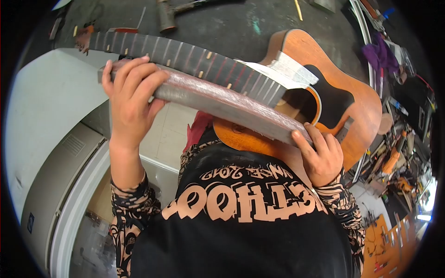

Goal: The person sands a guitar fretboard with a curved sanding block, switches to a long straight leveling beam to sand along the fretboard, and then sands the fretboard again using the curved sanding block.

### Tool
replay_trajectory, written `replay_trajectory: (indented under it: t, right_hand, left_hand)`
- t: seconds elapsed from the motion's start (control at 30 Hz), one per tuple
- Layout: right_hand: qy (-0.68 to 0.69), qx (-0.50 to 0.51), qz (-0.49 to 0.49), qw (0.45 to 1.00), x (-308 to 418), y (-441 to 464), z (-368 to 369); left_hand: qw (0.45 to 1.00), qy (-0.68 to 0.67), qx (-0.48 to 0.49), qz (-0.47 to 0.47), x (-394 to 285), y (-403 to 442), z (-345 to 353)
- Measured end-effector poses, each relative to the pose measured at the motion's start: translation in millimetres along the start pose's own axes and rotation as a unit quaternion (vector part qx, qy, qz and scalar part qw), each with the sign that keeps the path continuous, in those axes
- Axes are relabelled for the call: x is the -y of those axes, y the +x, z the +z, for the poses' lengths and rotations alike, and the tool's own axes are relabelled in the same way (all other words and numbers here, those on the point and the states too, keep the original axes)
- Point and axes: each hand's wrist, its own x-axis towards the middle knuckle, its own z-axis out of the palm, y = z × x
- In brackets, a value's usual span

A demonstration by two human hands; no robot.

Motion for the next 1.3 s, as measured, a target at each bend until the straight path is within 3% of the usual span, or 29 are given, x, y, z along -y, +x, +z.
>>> replay_trajectory:
  t: [0.37, 0.67, 1.03, 1.3]
  right_hand:
    - [-0.030, -0.008, 0.115, 0.993, -26.7, -102.1, -31.8]
    - [-0.026, -0.014, 0.141, 0.990, -46.3, -163.9, -15.7]
    - [0.012, -0.057, 0.074, 0.996, -28.0, -90.5, -20.8]
    - [0.024, -0.090, -0.013, 0.996, 34.4, 50.2, 1.5]
  left_hand:
    - [0.995, -0.086, 0.033, 0.043, -93.7, 21.1, 41.6]
    - [0.993, -0.097, -0.021, 0.065, -142.4, 19.6, 73.4]
    - [0.998, -0.068, 0.003, 0.018, -87.9, -1.3, 27.9]
    - [0.993, 0.113, 0.021, -0.039, 49.4, -19.2, -38.1]
